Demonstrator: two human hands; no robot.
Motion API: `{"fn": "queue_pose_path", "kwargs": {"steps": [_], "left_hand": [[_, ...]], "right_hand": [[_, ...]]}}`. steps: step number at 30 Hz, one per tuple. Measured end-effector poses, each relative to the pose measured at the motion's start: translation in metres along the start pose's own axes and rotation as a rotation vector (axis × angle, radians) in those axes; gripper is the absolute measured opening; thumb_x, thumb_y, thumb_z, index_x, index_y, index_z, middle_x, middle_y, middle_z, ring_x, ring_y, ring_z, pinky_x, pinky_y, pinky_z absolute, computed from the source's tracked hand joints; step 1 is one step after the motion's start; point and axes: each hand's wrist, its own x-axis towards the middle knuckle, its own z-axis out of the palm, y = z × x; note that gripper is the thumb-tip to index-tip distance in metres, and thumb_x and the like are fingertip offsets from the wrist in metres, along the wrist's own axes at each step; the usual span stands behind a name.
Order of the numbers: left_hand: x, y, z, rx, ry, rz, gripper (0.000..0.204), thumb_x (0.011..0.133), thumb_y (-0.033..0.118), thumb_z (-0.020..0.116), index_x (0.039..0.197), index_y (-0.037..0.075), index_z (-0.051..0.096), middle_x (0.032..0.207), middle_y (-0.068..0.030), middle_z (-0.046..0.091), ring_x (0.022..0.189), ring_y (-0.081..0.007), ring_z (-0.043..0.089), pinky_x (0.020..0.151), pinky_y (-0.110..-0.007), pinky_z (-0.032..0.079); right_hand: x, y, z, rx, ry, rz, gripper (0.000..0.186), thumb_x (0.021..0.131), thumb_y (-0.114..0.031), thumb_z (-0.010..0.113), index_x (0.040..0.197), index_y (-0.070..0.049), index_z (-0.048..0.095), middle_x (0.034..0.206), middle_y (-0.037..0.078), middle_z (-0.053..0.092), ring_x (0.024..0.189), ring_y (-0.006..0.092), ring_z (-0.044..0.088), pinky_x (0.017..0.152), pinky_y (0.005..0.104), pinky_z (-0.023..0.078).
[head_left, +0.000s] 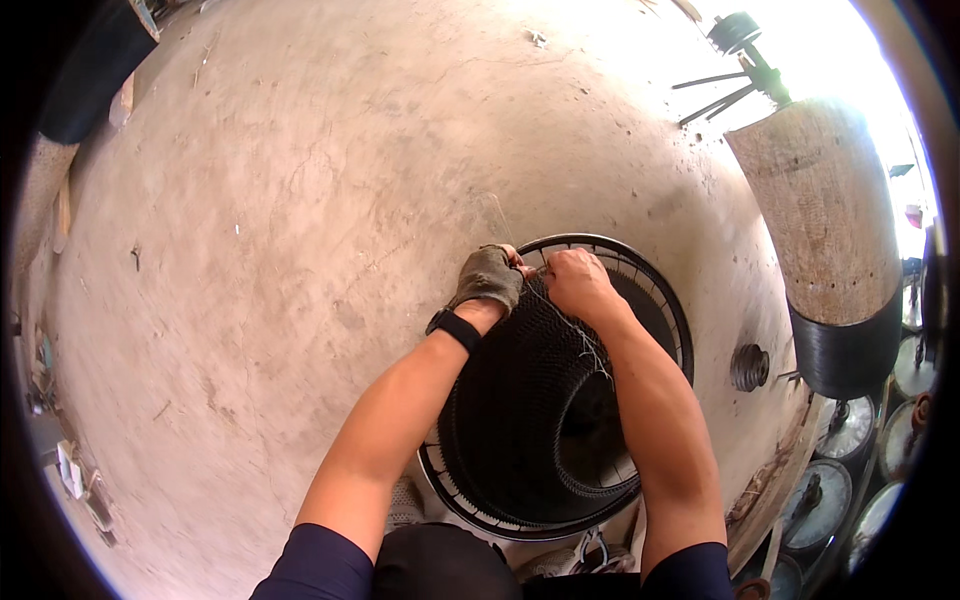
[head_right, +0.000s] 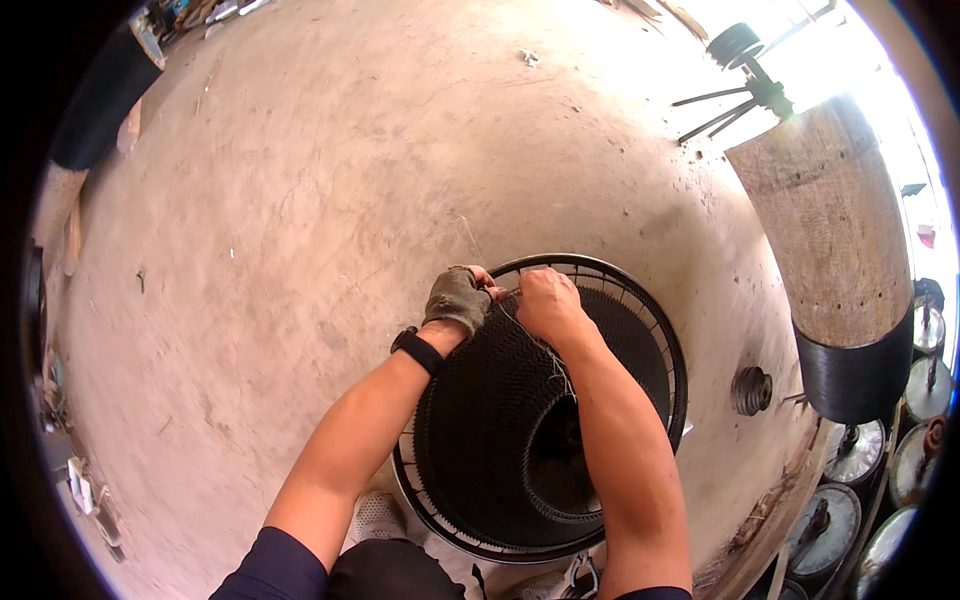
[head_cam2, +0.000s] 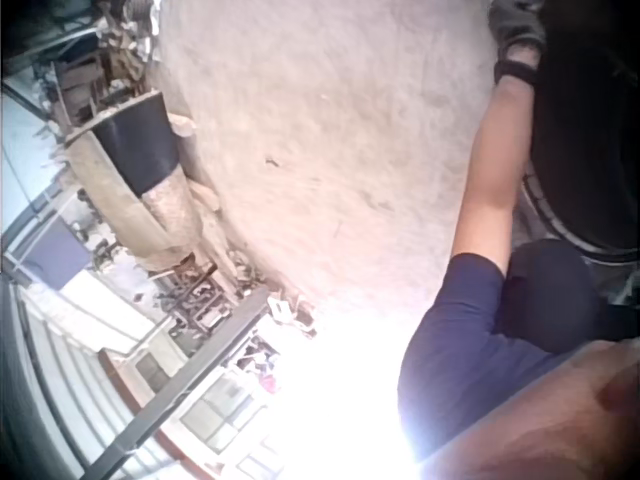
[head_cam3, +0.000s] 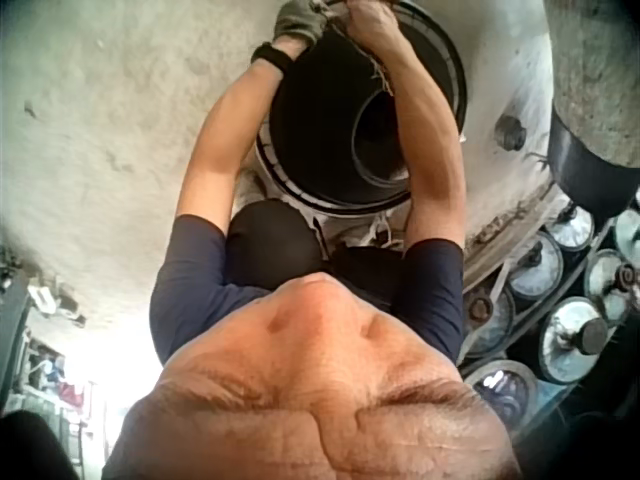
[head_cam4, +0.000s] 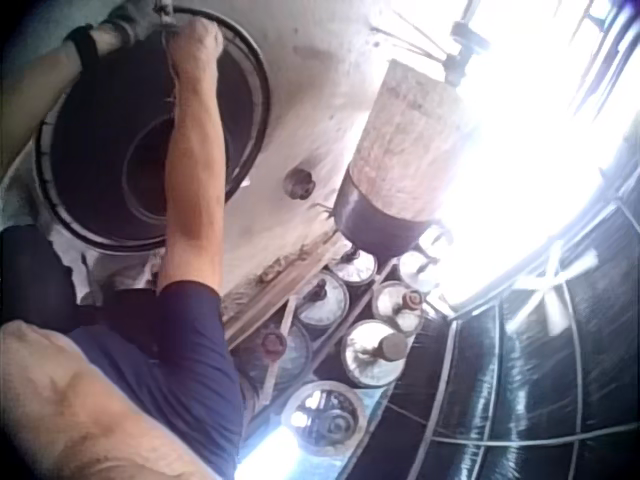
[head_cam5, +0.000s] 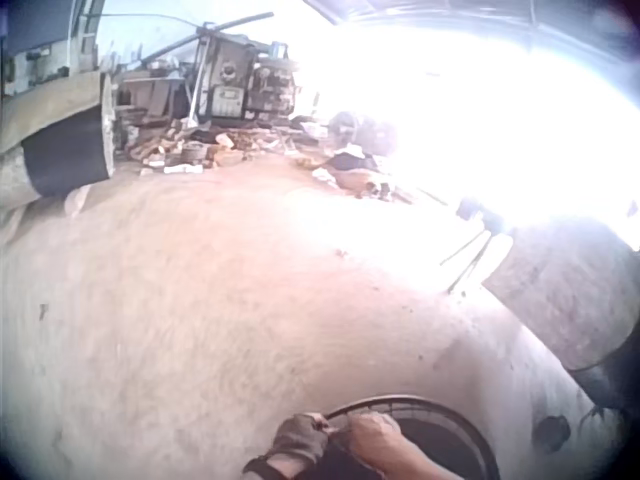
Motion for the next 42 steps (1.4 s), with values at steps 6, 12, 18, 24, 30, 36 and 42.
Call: {"fn": "queue_pose_path", "kwargs": {"steps": [6, 12, 18, 24, 30, 36, 42], "left_hand": [[0.017, -0.022, 0.02, 0.134, 0.003, 0.011, 0.02, 0.078, 0.018, 0.084, 0.076, 0.004, 0.07, 0.065, -0.0074, 0.065, 0.064, -0.0164, 0.06, 0.062, -0.035, 0.049], [0.037, -0.029, 0.027, 0.193, -0.058, -0.026, 0.022, 0.073, 0.017, 0.087, 0.074, 0.005, 0.068, 0.07, -0.0094, 0.069, 0.067, -0.0207, 0.065, 0.065, -0.037, 0.052], [0.05, -0.008, 0.027, 0.481, -0.016, 0.034, 0.011, 0.077, 0.02, 0.076, 0.077, 0.009, 0.074, 0.082, -0.014, 0.074, 0.076, -0.0297, 0.071, 0.07, -0.041, 0.054], [0.073, 0.003, 0.021, 0.54, -0.22, 0.109, 0.009, 0.08, 0.016, 0.07, 0.082, 0.01, 0.077, 0.085, -0.0139, 0.075, 0.077, -0.0286, 0.071, 0.072, -0.04, 0.055], [0.086, 0.008, 0.006, 0.658, -0.41, 0.397, 0.011, 0.078, 0.012, 0.071, 0.087, 0.011, 0.078, 0.085, -0.0115, 0.075, 0.075, -0.0239, 0.069, 0.072, -0.037, 0.055], [0.084, 0.057, 0.015, 0.969, -0.549, 0.478, 0.014, 0.08, 0.017, 0.074, 0.093, 0.011, 0.078, 0.091, -0.0111, 0.076, 0.082, -0.0274, 0.072, 0.073, -0.04, 0.057], [0.12, 0.025, 0.097, 1.097, -0.176, 1.002, 0.022, 0.092, 0.014, 0.059, 0.097, 0.008, 0.079, 0.104, -0.0109, 0.076, 0.097, -0.0263, 0.073, 0.077, -0.042, 0.058]], "right_hand": [[-0.01, -0.004, -0.005, 0.083, -0.04, -0.08, 0.016, 0.081, -0.013, 0.066, 0.084, 0.0, 0.074, 0.088, 0.023, 0.071, 0.094, 0.0397, 0.069, 0.086, 0.0488, 0.054], [-0.012, 0.003, -0.003, 0.107, -0.023, -0.074, 0.015, 0.084, -0.015, 0.065, 0.084, -0.001, 0.072, 0.086, 0.022, 0.071, 0.092, 0.0397, 0.068, 0.086, 0.049, 0.053], [-0.015, -0.007, 0.005, 0.038, 0.018, -0.108, 0.013, 0.084, -0.013, 0.067, 0.087, 0.0, 0.07, 0.086, 0.022, 0.07, 0.091, 0.0395, 0.068, 0.084, 0.0486, 0.053], [-0.022, -0.016, 0.013, -0.091, 0.115, -0.206, 0.011, 0.076, -0.008, 0.069, 0.084, -0.001, 0.068, 0.086, 0.018, 0.071, 0.09, 0.0367, 0.069, 0.086, 0.046, 0.051], [-0.031, -0.047, 0.031, -0.509, 0.266, -0.357, 0.014, 0.08, -0.014, 0.063, 0.083, -0.005, 0.074, 0.087, 0.008, 0.069, 0.093, 0.0241, 0.063, 0.086, 0.0384, 0.043], [-0.02, -0.074, 0.06, -0.423, 0.126, -0.218, 0.026, 0.092, -0.018, 0.06, 0.111, -0.008, 0.074, 0.109, 0.007, 0.07, 0.109, 0.0231, 0.062, 0.094, 0.0388, 0.042], [0.023, -0.104, 0.136, 0.905, 0.399, -0.425, 0.041, 0.104, -0.029, 0.051, 0.14, -0.01, 0.052, 0.14, 0.009, 0.053, 0.131, 0.0197, 0.048, 0.11, 0.0387, 0.038]]}}
